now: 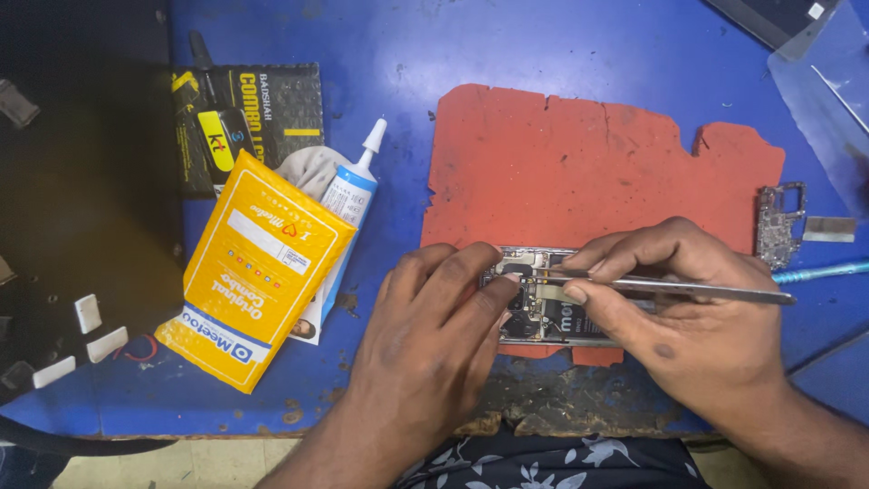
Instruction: The person uses tweezers to remove and reposition small components inside a disassembled smartphone. They carefully lift a camera module, place it aside, then return it to its original position and press it down to secure it.
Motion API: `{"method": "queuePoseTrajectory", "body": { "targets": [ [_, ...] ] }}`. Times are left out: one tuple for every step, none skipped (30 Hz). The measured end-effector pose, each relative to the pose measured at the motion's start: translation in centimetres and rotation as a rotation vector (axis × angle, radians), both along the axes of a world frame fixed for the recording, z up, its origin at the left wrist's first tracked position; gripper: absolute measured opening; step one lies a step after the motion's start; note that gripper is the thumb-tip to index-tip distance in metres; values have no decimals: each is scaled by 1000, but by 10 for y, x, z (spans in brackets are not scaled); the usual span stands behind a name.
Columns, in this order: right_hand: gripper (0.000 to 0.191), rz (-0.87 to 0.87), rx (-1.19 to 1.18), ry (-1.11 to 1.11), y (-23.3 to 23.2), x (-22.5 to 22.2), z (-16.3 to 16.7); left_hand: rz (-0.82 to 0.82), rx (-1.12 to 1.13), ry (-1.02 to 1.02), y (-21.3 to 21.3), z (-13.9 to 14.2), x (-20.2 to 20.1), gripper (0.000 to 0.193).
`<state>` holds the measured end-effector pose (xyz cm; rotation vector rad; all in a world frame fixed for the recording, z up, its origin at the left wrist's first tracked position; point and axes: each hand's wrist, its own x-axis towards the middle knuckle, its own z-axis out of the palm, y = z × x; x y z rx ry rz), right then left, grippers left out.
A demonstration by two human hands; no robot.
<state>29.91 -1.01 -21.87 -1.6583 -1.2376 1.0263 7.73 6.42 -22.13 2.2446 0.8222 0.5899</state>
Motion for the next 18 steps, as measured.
{"method": "queuePoseTrajectory", "body": {
  "targets": [
    [14, 4, 2, 20, 1, 0, 0, -1, 0, 0, 0, 0, 0, 34],
    [14, 8, 4, 38, 1, 0, 0, -3, -1, -1, 0, 0, 0, 34],
    [13, 11, 6, 56, 1, 0, 1, 3, -3, -1, 0, 0, 0, 33],
    [14, 6, -4, 60, 1, 1, 1, 8, -7, -1, -1, 0, 1, 33],
    [14, 0, -14, 65, 1, 1, 0, 13, -10, 0, -1, 0, 1, 33],
    [14, -7, -24, 70, 0, 1, 0, 13, -4, -3, -2, -1, 2, 33],
    [13, -3, -14, 89, 0, 2, 0, 13, 3, -6, -2, -1, 2, 33],
    [13, 0, -5, 108, 0, 2, 0, 13, 10, -8, -2, -1, 2, 33],
    [12, 4, 4, 127, 0, 3, 0, 13, 9, -8, -2, -1, 3, 33],
    [12, 3, 4, 124, 0, 3, -1, 12, 9, -8, -1, -1, 3, 33],
    [12, 1, 5, 119, -1, 3, -1, 11, 9, -9, -1, -1, 3, 33],
    [11, -2, 5, 115, -1, 3, -1, 9, 9, -7, -1, 0, 3, 32],
    [11, -9, -2, 110, -1, 3, -1, 7, 8, -6, -1, 0, 4, 32],
    [11, -16, -9, 106, -1, 3, -1, 6, 6, -4, -1, 0, 4, 32],
    [11, -23, -17, 102, -1, 3, 0, 8, 5, -2, -1, 1, 4, 32],
    [11, -18, -10, 94, -1, 3, 0, 11, 4, 0, -1, 2, 4, 32],
    [11, -13, -3, 86, 0, 3, 0, 14, 4, 2, -1, 2, 5, 32],
    [11, -7, 3, 78, 0, 4, 0, 13, 5, 4, 0, 2, 5, 31]
  ]
}}
